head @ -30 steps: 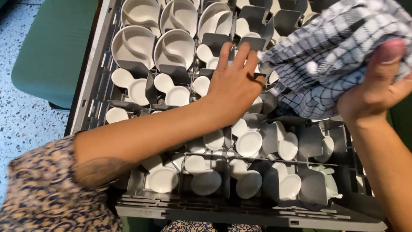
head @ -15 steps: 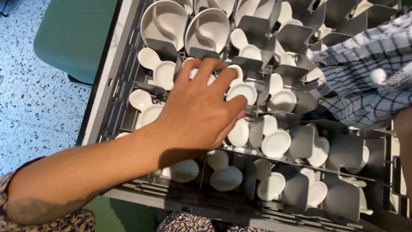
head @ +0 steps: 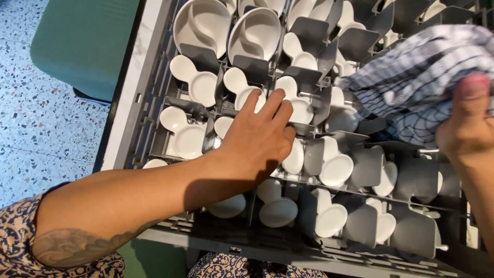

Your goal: Drying small white bowls in a commercial dishwasher rack using a kitchen towel

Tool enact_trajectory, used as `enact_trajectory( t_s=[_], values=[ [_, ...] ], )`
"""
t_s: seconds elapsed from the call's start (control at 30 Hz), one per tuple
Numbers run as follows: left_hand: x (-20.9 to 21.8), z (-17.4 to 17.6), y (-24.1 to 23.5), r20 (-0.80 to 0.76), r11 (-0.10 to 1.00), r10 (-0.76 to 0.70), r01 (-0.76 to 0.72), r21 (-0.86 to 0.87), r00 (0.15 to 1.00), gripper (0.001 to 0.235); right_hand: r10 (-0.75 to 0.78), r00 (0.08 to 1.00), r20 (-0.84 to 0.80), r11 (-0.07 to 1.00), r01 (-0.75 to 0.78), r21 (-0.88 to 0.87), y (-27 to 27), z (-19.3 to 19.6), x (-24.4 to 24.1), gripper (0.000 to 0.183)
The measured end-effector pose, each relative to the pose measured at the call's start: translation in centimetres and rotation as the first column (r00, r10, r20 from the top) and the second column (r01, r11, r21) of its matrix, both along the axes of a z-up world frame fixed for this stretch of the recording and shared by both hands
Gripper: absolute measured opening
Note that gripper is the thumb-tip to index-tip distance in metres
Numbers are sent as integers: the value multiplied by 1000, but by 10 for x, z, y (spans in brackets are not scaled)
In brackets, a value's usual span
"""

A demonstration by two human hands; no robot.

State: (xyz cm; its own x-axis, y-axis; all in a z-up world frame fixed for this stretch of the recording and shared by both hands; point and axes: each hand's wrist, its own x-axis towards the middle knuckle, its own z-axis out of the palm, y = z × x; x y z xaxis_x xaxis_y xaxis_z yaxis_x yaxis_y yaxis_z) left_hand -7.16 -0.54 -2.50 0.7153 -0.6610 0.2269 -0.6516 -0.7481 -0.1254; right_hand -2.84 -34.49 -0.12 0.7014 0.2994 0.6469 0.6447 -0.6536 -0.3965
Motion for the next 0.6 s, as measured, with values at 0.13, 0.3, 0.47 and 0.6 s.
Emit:
enact_trajectory(
  t_s=[0.13,0.3,0.47,0.6],
  values=[
    [-13,16,6,207,999,6,-16,47,978,20,138,990,27,980,-141,138,-9,-10,1,41],
    [-17,38,14,300,993,-10,45,-112,954,7,233,955,182,970,-243,32,53,28,-14,34],
    [-9,34,23,-150,996,-4,-10,-91,989,42,607,771,-193,794,-586,158,125,42,-48,69],
    [-7,52,31,-25,996,-2,-1,-84,1000,26,518,854,57,811,-468,-351,122,29,-54,39]
  ],
)
